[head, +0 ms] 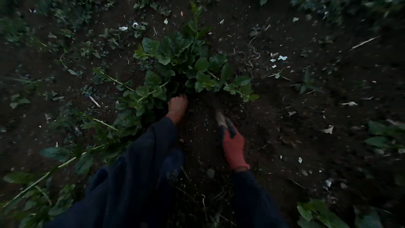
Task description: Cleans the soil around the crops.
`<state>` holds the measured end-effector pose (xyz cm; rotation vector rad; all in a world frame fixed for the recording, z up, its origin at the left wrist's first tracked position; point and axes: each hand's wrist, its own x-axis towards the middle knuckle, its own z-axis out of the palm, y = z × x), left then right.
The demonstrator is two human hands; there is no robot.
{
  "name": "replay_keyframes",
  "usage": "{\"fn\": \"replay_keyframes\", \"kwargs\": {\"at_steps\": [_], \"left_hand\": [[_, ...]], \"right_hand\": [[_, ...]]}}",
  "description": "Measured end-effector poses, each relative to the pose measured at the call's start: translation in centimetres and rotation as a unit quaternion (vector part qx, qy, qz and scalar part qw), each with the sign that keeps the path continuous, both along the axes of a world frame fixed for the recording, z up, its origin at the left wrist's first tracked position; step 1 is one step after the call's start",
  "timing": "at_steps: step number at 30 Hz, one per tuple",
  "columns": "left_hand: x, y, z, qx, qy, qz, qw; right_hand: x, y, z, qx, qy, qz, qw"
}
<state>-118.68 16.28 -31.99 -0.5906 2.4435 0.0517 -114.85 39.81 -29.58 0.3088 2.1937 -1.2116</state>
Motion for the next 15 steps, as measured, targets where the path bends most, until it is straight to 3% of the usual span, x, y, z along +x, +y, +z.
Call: {"fn": "replay_keyframes", "kwargs": {"at_steps": [4,7,9,12,15], "left_hand": [[-0.5,-1.2,1.1,0.003,-0.011,-0.001,1.0],[2.1,-1.0,2.6,0.078,0.058,-0.03,0.995],[4.2,0.1,3.3,0.132,0.054,-0.082,0.986],[6.3,2.6,4.0,0.2,-0.042,-0.089,0.975],[7.3,3.7,4.3,0.215,-0.061,-0.066,0.972]], "right_hand": [[2.8,3.0,1.6,0.012,-0.035,0.118,0.992],[6.6,8.4,4.6,0.015,-0.009,0.179,0.984],[8.9,11.9,7.0,0.006,-0.035,0.127,0.991],[10.8,15.1,8.5,0.003,-0.094,0.006,0.996],[9.1,12.3,6.3,0.043,-0.086,-0.01,0.995]]}}
